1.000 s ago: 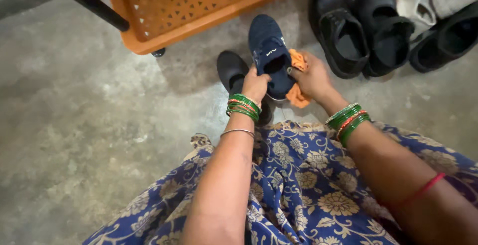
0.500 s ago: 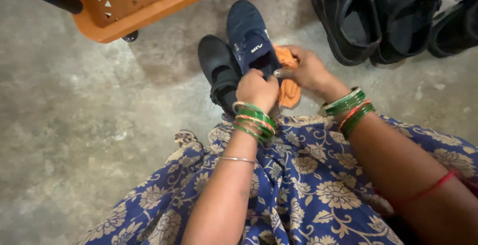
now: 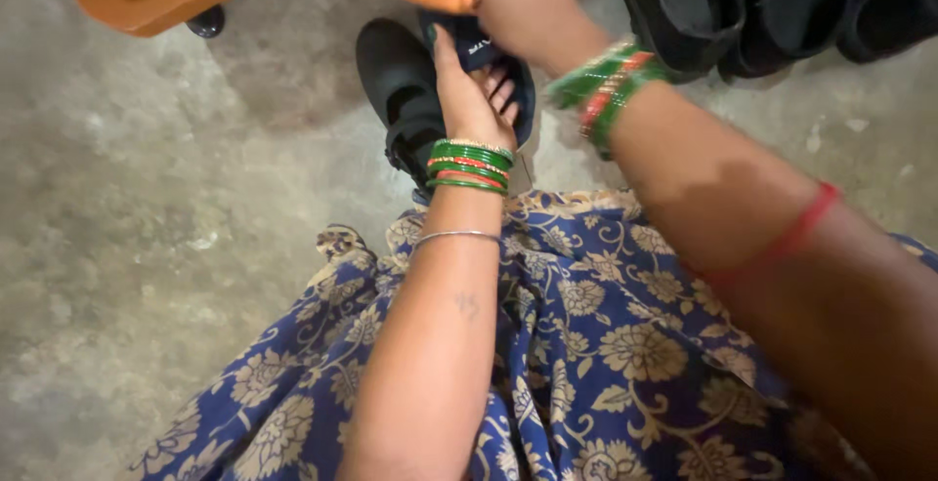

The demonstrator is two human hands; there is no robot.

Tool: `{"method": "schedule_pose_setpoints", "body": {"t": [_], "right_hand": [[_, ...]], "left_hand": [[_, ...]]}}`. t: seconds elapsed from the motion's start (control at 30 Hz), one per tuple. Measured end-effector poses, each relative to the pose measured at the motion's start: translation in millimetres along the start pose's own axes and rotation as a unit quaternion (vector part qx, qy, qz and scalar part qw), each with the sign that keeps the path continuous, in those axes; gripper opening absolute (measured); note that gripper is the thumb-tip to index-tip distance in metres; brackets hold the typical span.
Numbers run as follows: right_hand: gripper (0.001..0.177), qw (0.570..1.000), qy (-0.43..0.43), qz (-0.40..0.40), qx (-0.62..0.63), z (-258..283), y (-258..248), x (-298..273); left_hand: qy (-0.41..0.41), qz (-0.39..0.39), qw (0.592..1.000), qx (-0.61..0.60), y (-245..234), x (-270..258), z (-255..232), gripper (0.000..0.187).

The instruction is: The person wipes different parts of shoes with a cloth, handling them one at a time and placing them on a rack.

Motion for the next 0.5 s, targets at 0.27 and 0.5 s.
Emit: {"method": "schedule_pose_setpoints", "body": {"t": [0.27, 0.5], "right_hand": [[0.036, 0.995, -0.021, 0.089, -0.045, 51.9, -22.9, -20.0], [0.041, 0.996, 0.022, 0.063, 0.051, 57.3, -90.3, -41.3]], "left_hand": [[-0.005, 0.152, 0.981, -0.123, 7.7, -20.9, -4.0, 0.12], [-0.014, 0.243, 0.955, -0.171, 10.1, -35.2, -6.6, 0.121]]}}
Point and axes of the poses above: each hand's wrist, its own x-axis towards the middle knuckle, its own y-axis out of the palm, z = x × y, the point moved 8 cm from there along x, towards the middle knuckle, and after that the axes turned 5 degrees about -z, right-handed, at the moved point
